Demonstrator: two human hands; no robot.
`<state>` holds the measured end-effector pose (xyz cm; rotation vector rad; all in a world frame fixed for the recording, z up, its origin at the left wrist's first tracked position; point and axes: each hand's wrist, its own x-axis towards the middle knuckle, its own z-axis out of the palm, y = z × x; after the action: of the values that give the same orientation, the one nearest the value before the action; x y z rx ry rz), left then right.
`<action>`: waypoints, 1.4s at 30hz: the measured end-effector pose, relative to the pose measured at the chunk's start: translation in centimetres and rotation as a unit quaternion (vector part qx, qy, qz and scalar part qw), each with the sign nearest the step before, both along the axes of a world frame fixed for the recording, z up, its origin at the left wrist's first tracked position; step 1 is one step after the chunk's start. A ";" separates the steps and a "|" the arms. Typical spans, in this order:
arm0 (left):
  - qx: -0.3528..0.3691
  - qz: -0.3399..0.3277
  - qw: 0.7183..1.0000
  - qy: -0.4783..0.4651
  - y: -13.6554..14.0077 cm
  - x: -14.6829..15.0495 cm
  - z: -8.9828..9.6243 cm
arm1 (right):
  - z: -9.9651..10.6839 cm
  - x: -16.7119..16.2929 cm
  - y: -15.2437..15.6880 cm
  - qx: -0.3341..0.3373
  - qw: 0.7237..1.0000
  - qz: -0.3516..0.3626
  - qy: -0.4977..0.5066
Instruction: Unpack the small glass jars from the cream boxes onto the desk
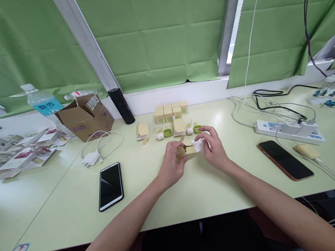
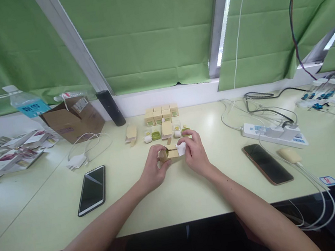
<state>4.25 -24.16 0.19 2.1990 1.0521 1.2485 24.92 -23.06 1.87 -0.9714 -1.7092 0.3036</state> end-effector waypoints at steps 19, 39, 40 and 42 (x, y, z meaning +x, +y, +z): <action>0.080 0.068 0.991 0.082 -0.5 0.0 0.1 | 0.7 -0.1 -0.8 0.060 0.994 -0.002 -0.092; 0.123 0.163 0.953 0.223 -1.0 0.2 0.7 | -0.6 -0.4 1.1 -0.206 0.951 0.087 0.215; 0.110 0.173 0.954 0.217 -0.9 0.0 0.9 | -0.4 -0.2 1.2 -0.216 0.941 0.089 0.245; 0.095 0.185 0.956 0.205 -0.7 -0.3 1.1 | -0.1 0.1 1.4 -0.235 0.927 0.079 0.282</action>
<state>3.90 -24.86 1.31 2.5638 1.6290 1.0942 25.06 -21.62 1.73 -0.9605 -1.1974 1.0353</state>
